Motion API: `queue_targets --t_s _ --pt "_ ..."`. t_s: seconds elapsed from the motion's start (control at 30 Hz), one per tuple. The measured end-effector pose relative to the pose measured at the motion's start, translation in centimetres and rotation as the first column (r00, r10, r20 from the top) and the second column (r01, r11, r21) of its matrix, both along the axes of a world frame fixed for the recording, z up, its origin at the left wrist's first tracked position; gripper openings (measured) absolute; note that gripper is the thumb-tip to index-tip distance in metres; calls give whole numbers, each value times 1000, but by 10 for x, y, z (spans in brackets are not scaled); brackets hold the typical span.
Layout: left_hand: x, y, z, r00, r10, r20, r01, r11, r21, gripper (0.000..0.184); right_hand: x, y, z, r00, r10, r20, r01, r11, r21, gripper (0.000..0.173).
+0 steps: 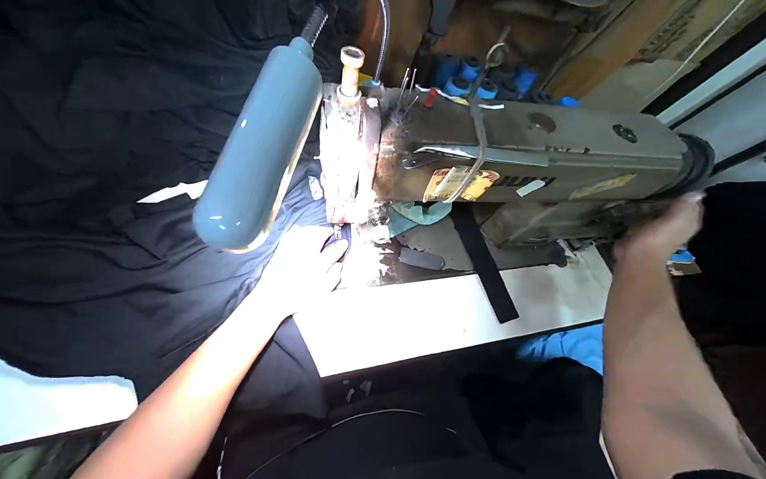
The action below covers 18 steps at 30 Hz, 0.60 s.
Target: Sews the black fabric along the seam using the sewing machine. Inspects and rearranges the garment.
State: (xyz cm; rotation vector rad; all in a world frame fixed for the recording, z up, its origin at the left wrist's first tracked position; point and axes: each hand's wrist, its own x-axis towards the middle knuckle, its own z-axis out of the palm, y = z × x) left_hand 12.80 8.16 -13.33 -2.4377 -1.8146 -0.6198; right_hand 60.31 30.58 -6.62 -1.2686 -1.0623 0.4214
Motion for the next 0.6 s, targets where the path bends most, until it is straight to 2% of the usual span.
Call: queue_targets --t_s 0.1,0.17,0.33,0.4,0.47,0.53,0.6 --pt "-16 2 1 997 -81 -19 81 997 -12 47 0 -2 40 967 -64 246 82 995 -64 51" --pt "-22 4 2 993 -111 -25 112 994 4 49 -5 0 53 939 -80 335 116 989 -90 49" --pt "-35 6 5 994 -103 -34 101 993 -53 48 -5 8 32 987 -64 148 64 998 8 45" --pt "-45 7 7 995 -90 -46 87 994 -68 47 -3 7 41 974 -79 213 97 992 -77 47" --pt "-51 10 13 998 -41 -49 37 996 -77 37 -6 0 52 948 -113 297 151 983 -107 46" --pt "-53 15 23 999 11 -31 -12 999 -50 19 -15 -10 60 931 -134 338 146 989 -10 54" --pt "-48 19 33 990 123 -74 -132 982 -133 11 -30 -33 65 940 -122 318 81 987 140 57"
